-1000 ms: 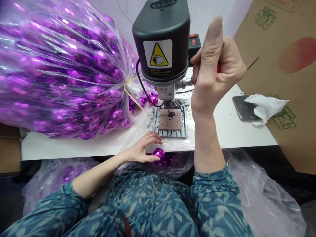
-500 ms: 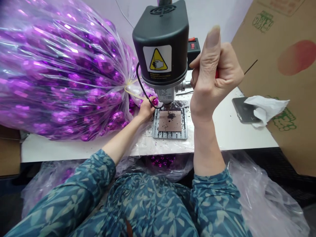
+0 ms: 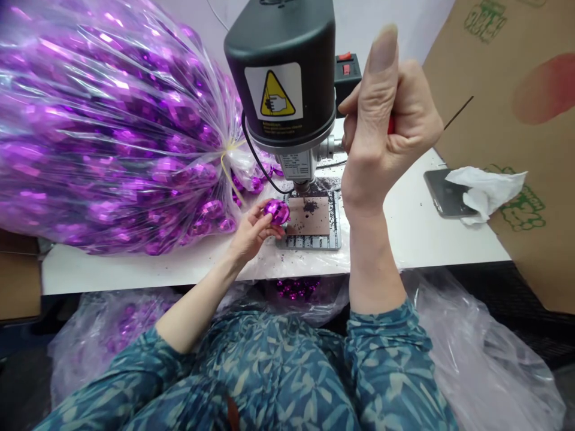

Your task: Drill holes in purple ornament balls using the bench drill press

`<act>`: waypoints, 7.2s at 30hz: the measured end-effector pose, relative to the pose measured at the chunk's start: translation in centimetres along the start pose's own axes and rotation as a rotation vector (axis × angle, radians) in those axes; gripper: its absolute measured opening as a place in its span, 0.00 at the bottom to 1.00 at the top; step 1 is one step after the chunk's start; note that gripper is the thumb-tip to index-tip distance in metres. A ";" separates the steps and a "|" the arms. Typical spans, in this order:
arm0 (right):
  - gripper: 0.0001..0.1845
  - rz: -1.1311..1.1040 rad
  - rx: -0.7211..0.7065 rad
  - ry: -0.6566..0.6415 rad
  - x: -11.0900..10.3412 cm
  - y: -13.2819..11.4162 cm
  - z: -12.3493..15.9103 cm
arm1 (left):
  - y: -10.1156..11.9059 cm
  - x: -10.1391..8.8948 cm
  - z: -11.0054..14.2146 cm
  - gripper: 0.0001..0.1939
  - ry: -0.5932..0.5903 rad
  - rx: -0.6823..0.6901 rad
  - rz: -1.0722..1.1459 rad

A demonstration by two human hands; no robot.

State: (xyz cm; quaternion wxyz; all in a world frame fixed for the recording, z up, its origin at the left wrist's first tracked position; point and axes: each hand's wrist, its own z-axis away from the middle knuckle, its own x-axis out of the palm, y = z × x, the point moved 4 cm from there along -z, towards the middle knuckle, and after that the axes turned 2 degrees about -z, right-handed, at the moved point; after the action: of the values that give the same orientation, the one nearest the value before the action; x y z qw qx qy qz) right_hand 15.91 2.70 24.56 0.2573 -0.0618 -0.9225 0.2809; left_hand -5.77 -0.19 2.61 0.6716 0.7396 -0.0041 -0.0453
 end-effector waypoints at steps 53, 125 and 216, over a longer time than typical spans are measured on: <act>0.28 -0.100 -0.489 -0.020 -4.8 5.4 4.9 | -1.3 5.5 -3.5 0.29 0.041 0.314 -0.434; 0.31 -0.025 -0.043 -0.016 -0.5 0.4 0.6 | 1.7 2.2 0.4 0.39 -0.070 -0.248 0.399; 0.31 0.015 -0.083 0.043 -1.9 0.9 2.9 | -2.6 5.6 -4.5 0.39 -0.061 0.174 0.092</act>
State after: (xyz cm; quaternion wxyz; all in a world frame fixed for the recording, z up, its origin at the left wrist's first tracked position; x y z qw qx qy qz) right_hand 16.04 1.54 21.21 0.2719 -0.0853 -0.9272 0.2431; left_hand -0.04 4.16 0.14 0.6058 0.7924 -0.0625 -0.0365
